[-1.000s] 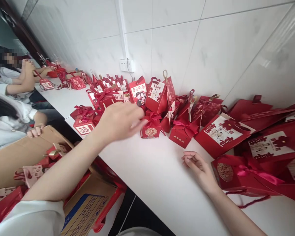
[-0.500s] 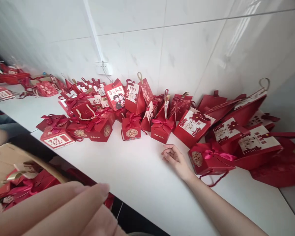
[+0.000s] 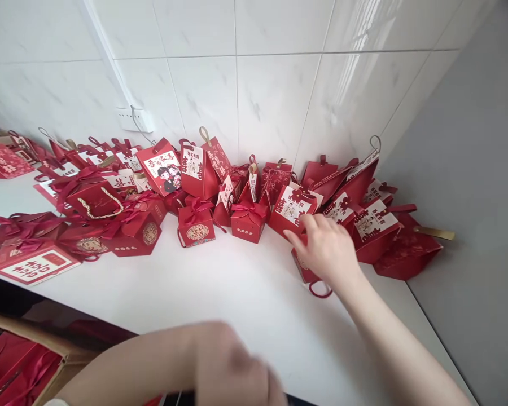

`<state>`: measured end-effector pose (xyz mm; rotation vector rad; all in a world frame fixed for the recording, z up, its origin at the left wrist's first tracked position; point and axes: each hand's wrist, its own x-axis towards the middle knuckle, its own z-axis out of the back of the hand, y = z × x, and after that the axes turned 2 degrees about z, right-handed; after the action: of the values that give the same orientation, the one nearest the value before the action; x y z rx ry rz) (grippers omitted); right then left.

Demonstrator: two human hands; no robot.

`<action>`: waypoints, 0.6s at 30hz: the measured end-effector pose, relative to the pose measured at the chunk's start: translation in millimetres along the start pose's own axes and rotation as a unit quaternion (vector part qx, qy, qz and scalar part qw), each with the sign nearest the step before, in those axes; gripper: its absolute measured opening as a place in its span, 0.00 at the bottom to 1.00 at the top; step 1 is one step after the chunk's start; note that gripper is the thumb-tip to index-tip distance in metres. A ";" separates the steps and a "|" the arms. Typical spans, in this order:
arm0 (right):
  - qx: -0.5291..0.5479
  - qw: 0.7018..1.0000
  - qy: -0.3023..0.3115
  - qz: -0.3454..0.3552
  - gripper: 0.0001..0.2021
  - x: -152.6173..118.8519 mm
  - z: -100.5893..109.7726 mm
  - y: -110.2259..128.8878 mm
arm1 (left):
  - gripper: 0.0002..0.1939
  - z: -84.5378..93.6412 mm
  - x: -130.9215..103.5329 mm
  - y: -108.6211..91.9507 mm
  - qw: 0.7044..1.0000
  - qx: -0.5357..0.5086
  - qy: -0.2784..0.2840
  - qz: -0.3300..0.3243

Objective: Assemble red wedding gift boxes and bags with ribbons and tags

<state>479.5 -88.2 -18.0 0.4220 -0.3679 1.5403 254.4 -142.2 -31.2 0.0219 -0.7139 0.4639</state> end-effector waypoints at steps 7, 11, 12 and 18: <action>0.046 0.971 0.211 -0.100 0.32 -2.7 -10.6 -31.2 | 0.10 -54.1 39.8 107.8 0.998 0.051 0.040 0.009; 0.245 0.923 0.256 0.152 0.42 -7.1 9.0 -34.8 | 0.12 -54.0 31.0 134.0 0.988 -0.038 0.020 0.147; 0.277 0.910 0.254 0.177 0.42 -7.8 15.0 -36.7 | 0.11 -51.8 29.9 135.2 0.982 -0.069 0.012 0.175; 0.312 0.903 0.282 0.083 0.26 -7.4 25.7 -49.3 | 0.14 -42.2 36.1 137.6 0.951 -0.192 -0.012 0.244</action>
<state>529.6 -106.4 -0.6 0.4170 0.5761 1.8510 247.3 3.4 -59.0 -0.5272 -0.8251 0.7888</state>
